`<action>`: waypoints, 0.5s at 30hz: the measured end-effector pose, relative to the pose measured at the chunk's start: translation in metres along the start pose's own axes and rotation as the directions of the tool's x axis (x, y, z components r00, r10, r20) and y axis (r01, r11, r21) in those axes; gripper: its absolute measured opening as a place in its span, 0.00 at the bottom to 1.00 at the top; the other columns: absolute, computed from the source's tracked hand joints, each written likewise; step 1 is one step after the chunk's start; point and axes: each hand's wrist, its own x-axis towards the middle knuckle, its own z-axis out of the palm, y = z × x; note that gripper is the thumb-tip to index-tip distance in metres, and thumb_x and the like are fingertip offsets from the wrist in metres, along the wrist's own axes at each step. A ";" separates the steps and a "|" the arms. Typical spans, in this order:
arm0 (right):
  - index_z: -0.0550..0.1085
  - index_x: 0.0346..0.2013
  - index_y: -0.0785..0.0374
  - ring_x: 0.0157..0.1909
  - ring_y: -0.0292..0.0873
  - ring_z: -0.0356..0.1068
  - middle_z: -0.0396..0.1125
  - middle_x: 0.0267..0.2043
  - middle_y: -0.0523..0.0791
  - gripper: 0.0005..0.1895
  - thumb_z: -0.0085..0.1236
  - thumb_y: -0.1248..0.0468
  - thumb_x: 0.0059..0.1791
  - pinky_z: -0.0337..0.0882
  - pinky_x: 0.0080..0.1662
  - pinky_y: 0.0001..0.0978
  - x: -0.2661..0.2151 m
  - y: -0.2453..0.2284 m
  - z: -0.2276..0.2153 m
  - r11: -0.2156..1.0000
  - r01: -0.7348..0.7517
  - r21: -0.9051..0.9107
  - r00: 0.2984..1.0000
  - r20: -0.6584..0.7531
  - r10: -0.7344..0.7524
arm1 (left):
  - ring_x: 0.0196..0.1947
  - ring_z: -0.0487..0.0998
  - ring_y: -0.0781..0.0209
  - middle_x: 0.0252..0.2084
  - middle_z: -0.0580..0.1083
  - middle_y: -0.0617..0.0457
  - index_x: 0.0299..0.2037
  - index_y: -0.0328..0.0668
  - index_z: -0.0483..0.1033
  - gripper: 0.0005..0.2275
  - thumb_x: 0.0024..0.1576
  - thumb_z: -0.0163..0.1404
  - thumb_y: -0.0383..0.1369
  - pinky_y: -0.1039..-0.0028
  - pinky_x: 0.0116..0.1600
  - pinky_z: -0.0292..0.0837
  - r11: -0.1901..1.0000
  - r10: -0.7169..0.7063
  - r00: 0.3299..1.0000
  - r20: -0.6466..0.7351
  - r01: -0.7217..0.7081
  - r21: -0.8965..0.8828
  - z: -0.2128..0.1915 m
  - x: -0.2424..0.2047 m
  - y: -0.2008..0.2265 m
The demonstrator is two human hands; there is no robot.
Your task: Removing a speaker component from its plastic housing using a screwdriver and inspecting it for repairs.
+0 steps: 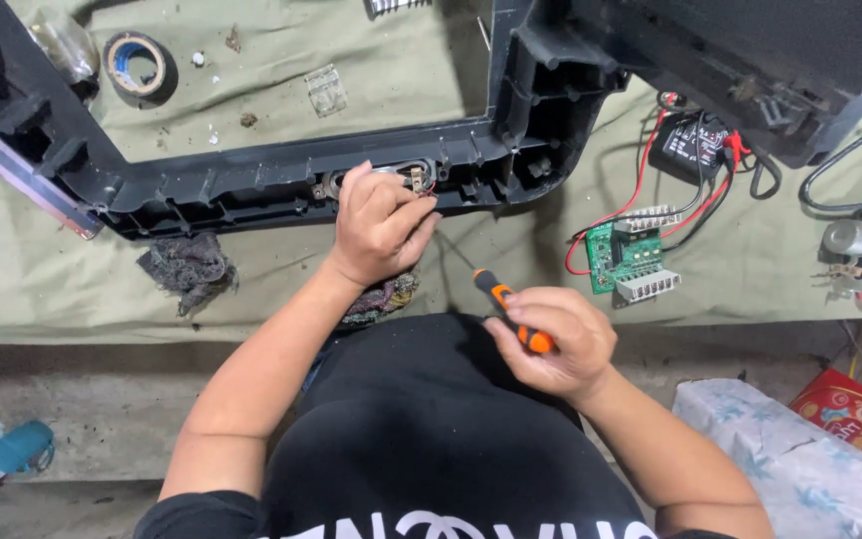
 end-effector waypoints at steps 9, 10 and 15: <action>0.80 0.32 0.62 0.37 0.52 0.80 0.77 0.37 0.49 0.06 0.70 0.64 0.45 0.78 0.42 0.39 0.035 0.012 0.021 0.916 -0.331 0.225 0.928 0.256 0.272 | 0.42 0.75 0.55 0.36 0.70 0.59 0.34 0.55 0.81 0.02 0.59 0.55 0.35 0.60 0.52 0.71 0.997 0.034 0.999 0.040 -0.037 0.073 0.011 -0.007 -0.013; 0.80 0.32 0.62 0.37 0.52 0.80 0.77 0.37 0.49 0.06 0.70 0.64 0.45 0.78 0.42 0.39 0.036 0.008 0.014 0.915 -0.334 0.225 0.926 0.258 0.275 | 0.42 0.75 0.55 0.36 0.70 0.59 0.34 0.55 0.81 0.02 0.59 0.55 0.35 0.60 0.52 0.71 0.997 0.030 0.999 0.042 -0.033 0.072 0.010 -0.009 -0.011; 0.81 0.33 0.62 0.32 0.49 0.78 0.78 0.37 0.47 0.03 0.63 0.67 0.46 0.79 0.37 0.36 0.041 -0.001 -0.012 0.997 -0.041 0.068 0.976 0.217 0.025 | 0.44 0.75 0.55 0.37 0.70 0.59 0.35 0.56 0.81 0.02 0.59 0.54 0.36 0.59 0.53 0.70 0.997 0.005 0.999 0.049 -0.008 0.073 0.016 -0.020 -0.016</action>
